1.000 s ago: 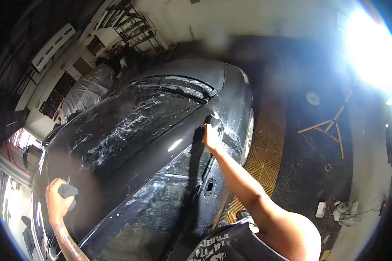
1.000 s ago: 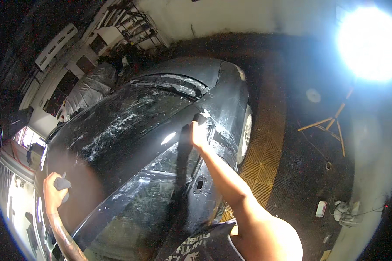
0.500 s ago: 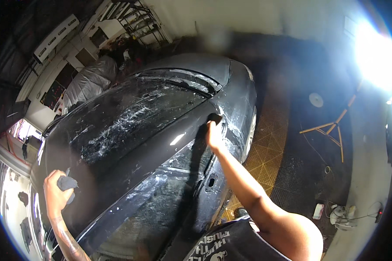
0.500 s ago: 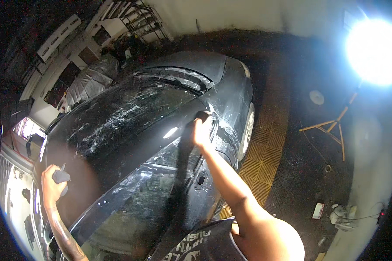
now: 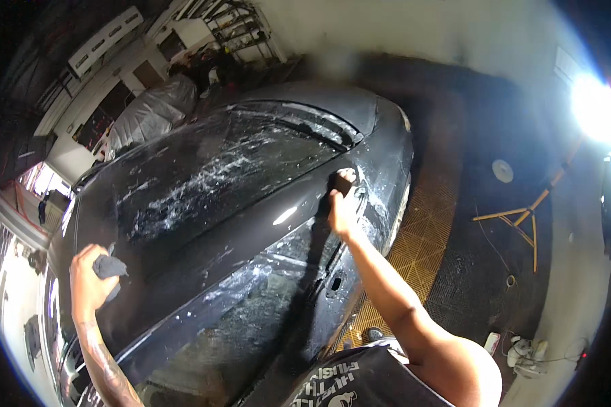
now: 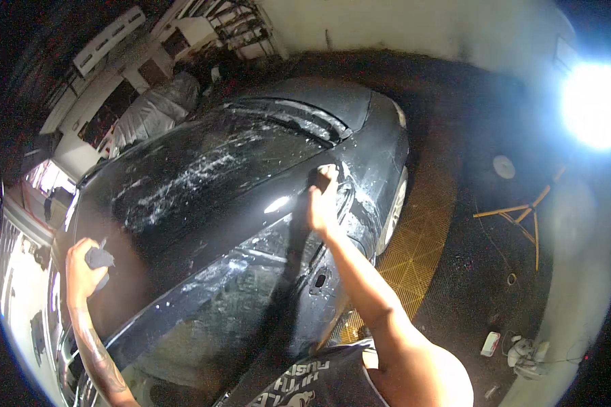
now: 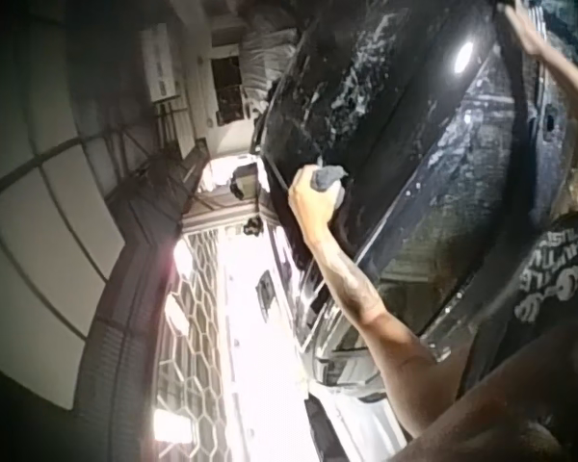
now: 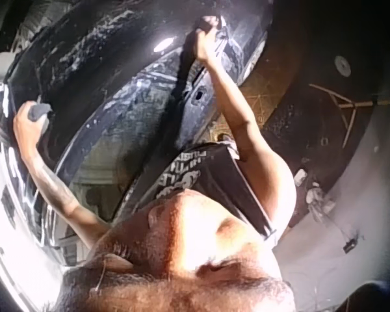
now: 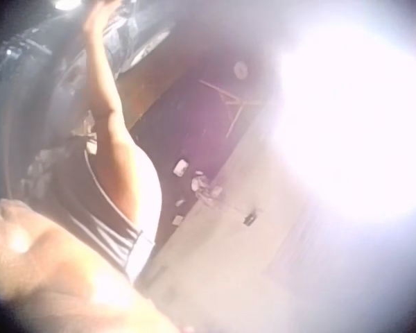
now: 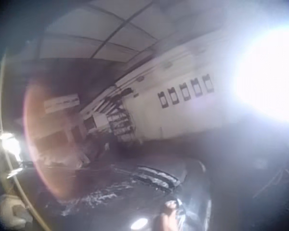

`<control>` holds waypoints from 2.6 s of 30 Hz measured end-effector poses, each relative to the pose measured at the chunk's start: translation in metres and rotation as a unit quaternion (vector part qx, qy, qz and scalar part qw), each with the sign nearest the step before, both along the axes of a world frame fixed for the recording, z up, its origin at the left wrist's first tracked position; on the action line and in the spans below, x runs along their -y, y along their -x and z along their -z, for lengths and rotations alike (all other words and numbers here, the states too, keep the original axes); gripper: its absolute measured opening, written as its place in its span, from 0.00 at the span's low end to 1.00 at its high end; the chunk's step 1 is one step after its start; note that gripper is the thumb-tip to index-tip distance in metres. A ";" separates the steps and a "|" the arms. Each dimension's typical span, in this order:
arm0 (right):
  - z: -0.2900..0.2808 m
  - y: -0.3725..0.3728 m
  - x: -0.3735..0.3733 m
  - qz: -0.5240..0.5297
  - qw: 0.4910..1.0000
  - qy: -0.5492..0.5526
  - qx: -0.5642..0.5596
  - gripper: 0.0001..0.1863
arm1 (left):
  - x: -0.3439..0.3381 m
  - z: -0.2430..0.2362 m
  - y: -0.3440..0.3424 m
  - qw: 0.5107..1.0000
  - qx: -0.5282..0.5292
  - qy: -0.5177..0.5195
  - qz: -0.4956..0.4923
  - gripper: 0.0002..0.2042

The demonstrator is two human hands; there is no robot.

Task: The person sands the roof and pillar of a car using sandpaper while holding a cloth, dips the sandpaper into a bucket of water, and resumes sanding the car.

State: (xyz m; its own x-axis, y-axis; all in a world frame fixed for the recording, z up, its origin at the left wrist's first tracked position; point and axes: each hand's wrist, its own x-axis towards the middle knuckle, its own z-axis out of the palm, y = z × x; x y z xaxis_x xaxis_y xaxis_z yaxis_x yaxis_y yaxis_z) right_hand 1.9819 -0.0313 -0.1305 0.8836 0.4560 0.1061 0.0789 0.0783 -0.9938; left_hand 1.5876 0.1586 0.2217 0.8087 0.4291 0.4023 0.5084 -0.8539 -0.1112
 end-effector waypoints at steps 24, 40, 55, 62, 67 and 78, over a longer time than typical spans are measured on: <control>-0.012 -0.029 -0.021 0.039 0.980 0.008 0.193 0.27 | -0.002 -0.003 0.002 1.000 0.001 -0.006 0.029 0.14; -0.023 0.043 -0.015 -0.047 0.920 -0.089 0.380 0.31 | -0.002 0.002 0.000 1.000 0.005 -0.009 0.022 0.15; -0.064 0.088 -0.017 -0.071 0.905 -0.110 0.405 0.33 | -0.002 -0.004 -0.002 1.000 -0.022 0.000 -0.019 0.14; -0.053 0.046 -0.007 -0.083 0.918 -0.002 0.387 0.32 | -0.005 -0.005 0.001 0.999 -0.027 0.024 0.010 0.18; -0.071 0.083 -0.010 -0.134 0.891 -0.109 0.419 0.39 | -0.002 -0.006 0.014 0.999 -0.036 0.009 -0.014 0.18; -0.048 0.053 -0.020 -0.123 0.905 -0.099 0.395 0.33 | -0.008 -0.009 0.015 0.999 -0.044 0.007 -0.011 0.20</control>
State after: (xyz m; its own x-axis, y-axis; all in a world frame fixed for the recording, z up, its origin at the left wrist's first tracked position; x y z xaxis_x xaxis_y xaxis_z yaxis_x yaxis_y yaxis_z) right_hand 1.9291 -0.0113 -0.0829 0.3709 0.5309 0.7619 0.7150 0.3603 -0.5991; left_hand 1.5729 0.1664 0.2310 0.8313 0.4525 0.3228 0.5157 -0.8446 -0.1440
